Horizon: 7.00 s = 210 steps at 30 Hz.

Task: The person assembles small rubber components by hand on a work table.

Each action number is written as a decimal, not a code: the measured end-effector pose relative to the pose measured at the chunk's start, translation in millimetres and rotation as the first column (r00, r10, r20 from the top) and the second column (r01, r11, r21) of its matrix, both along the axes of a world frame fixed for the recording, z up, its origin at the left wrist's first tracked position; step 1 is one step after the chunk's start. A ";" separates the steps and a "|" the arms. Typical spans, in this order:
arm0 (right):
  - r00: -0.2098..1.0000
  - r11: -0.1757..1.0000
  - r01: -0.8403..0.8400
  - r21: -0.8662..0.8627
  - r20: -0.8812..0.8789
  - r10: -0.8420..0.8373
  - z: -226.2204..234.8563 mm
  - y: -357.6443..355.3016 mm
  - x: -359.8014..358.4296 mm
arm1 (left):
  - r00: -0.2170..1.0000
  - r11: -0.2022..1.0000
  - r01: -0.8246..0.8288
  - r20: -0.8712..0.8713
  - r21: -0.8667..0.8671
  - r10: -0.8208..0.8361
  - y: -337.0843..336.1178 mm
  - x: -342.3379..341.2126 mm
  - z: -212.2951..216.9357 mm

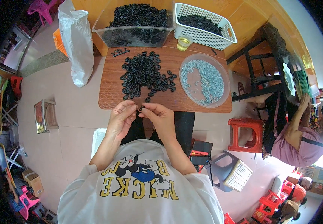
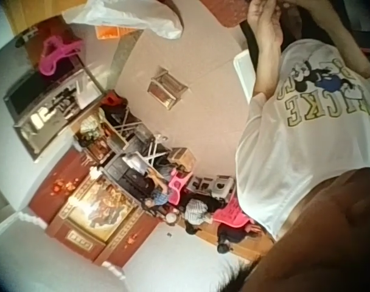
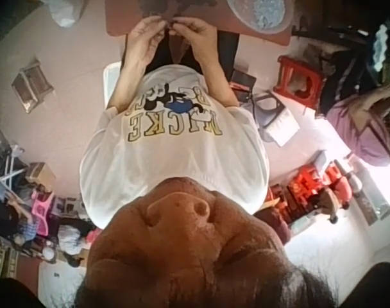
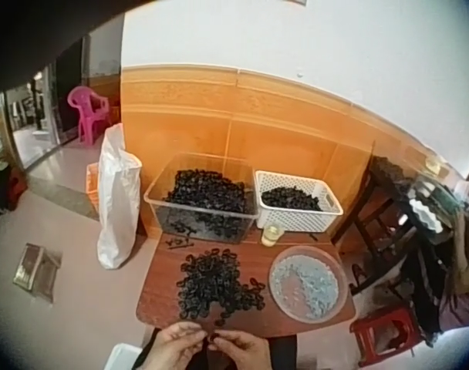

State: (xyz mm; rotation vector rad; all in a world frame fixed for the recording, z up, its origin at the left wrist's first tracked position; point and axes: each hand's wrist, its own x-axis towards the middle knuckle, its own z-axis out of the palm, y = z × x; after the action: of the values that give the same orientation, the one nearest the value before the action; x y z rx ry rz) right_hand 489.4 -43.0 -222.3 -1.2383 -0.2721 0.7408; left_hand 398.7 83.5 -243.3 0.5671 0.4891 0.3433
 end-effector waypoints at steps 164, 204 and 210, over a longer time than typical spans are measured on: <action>0.970 0.994 0.088 -0.059 0.233 -0.072 -16.7 -24.2 -22.3 | 0.999 0.532 0.034 -0.042 0.846 0.003 -28.0 -8.7 -9.2; 0.101 0.916 0.148 -0.373 0.927 0.361 -23.8 58.7 43.4 | 0.961 0.813 0.074 -0.259 0.577 0.096 9.1 -45.9 -45.5; 0.203 0.934 0.180 -0.308 0.941 0.271 -29.1 48.4 46.1 | 0.955 0.810 0.056 -0.267 0.584 0.127 10.2 -47.3 -47.1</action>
State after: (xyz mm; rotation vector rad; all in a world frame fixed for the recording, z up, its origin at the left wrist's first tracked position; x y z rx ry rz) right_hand 535.5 5.4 -251.4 -1.9706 -1.3299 -0.1454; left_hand 351.3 93.6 -290.5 1.2324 0.6871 0.4534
